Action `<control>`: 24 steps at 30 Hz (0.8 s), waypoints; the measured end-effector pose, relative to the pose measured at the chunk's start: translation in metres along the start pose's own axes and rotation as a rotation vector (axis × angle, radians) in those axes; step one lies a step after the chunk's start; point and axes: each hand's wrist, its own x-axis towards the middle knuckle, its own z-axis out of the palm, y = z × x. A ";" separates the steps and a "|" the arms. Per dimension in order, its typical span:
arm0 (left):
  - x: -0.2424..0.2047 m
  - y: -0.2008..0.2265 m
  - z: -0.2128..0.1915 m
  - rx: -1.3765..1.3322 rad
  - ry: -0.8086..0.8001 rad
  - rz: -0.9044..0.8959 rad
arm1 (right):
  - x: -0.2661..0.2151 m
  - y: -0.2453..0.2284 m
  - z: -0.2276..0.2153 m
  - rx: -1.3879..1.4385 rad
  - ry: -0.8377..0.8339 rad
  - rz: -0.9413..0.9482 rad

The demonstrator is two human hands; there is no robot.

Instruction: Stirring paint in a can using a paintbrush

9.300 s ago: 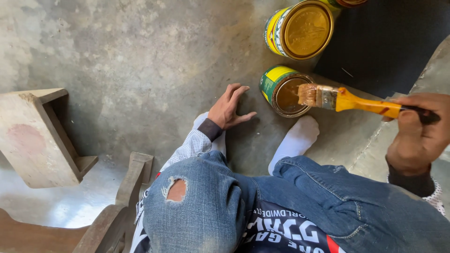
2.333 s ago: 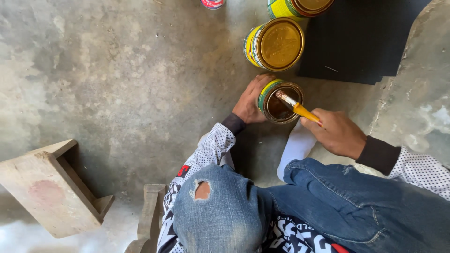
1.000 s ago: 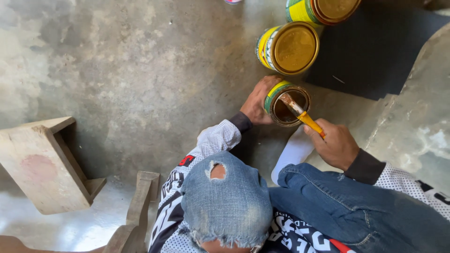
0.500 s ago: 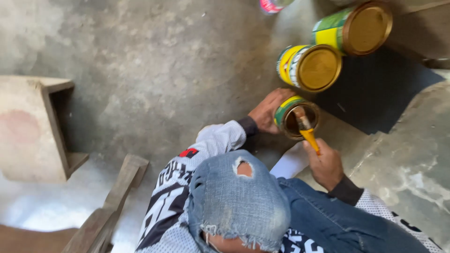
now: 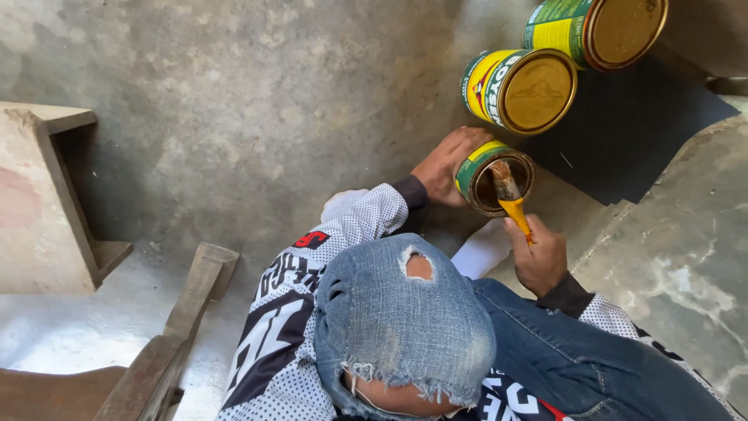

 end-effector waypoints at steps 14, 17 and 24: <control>-0.001 -0.002 0.001 0.002 -0.009 0.001 | 0.000 0.006 0.009 0.074 0.061 -0.079; 0.001 -0.002 0.001 0.007 -0.010 0.008 | 0.001 0.004 0.010 0.099 0.063 -0.067; -0.001 -0.001 -0.001 -0.015 -0.012 -0.007 | 0.000 0.003 0.017 0.145 0.090 -0.052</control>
